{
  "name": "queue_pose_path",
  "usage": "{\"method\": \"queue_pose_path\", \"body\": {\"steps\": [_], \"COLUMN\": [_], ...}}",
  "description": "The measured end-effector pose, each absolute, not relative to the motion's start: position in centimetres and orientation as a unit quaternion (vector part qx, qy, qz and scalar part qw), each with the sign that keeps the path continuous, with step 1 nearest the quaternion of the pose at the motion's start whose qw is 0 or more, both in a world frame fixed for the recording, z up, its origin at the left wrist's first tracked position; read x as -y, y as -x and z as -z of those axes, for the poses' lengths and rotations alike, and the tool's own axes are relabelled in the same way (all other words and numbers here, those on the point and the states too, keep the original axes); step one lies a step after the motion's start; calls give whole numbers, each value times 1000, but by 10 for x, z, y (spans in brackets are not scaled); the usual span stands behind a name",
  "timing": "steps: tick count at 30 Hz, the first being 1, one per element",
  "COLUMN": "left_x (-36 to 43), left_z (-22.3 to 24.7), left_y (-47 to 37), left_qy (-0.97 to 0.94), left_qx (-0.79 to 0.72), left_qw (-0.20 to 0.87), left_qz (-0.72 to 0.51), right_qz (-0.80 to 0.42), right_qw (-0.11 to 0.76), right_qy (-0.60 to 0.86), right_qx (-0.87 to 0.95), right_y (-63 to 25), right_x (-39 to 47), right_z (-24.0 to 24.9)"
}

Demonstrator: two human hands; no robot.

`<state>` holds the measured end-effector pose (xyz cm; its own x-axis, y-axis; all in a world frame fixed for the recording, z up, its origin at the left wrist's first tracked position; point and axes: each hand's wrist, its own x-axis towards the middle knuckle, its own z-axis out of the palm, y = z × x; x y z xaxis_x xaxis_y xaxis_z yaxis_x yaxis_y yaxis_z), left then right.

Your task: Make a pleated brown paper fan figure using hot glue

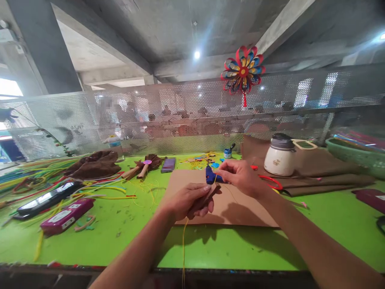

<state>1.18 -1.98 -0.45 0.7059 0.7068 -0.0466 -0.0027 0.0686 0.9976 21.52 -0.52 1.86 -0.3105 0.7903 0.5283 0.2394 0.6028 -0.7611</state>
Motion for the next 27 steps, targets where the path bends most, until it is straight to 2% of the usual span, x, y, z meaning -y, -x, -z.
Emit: {"method": "queue_pose_path", "body": {"steps": [7, 12, 14, 16, 18, 21, 23, 27], "left_x": [24, 24, 22, 20, 18, 16, 15, 16], "left_z": [6, 8, 10, 12, 14, 16, 17, 18], "left_y": [-14, -14, -13, -13, -12, -13, -14, -16], "left_qy": [-636, -631, -628, -624, -618, -612, -618, -650], "left_qx": [-292, -294, -285, -275, -272, -270, -266, -279], "left_qw": [653, 655, 660, 663, 667, 671, 665, 626], "left_qz": [-289, -294, -299, -308, -316, -320, -324, -330], "right_qz": [-241, -265, -249, -225, -213, -226, -249, -269], "right_qw": [460, 347, 331, 362, 429, 511, 507, 426], "right_qy": [373, 406, 413, 430, 440, 387, 332, 320], "right_qx": [769, 803, 811, 795, 760, 734, 756, 802], "right_y": [-215, -215, -216, -218, -220, -220, -218, -207], "right_x": [0, -15, -21, -23, -20, -7, 2, 9], "right_z": [-12, 5, 9, 7, 0, -12, -16, -5]}}
